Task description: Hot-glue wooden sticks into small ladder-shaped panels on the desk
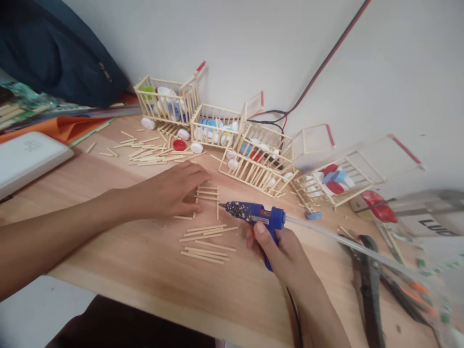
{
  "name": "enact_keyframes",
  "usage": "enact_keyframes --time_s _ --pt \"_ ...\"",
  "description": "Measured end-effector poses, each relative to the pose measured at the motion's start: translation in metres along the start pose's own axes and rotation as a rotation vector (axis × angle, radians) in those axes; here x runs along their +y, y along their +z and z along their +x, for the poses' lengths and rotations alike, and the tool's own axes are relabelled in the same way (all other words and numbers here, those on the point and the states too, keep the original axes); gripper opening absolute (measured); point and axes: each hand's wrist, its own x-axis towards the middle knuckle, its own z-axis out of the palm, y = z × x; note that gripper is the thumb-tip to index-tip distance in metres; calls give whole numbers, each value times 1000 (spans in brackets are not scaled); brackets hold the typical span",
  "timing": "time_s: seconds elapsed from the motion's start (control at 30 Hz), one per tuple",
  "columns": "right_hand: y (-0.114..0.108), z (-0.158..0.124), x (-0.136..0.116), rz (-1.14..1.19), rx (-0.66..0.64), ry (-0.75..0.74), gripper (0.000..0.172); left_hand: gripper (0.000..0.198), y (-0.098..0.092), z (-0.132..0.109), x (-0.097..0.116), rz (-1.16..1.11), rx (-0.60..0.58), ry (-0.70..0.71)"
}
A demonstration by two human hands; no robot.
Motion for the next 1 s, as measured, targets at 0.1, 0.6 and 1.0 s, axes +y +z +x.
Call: enact_keyframes --time_s 0.1,0.6,1.0 --pt "3 1 -1 25 45 5 52 51 -1 0 1 6 -6 -3" --pt "0 5 -3 -55 -4 -35 54 48 -5 4 3 19 -53 -27" --pt "2 3 -3 -77 12 -69 52 47 -1 5 2 -11 -14 -4"
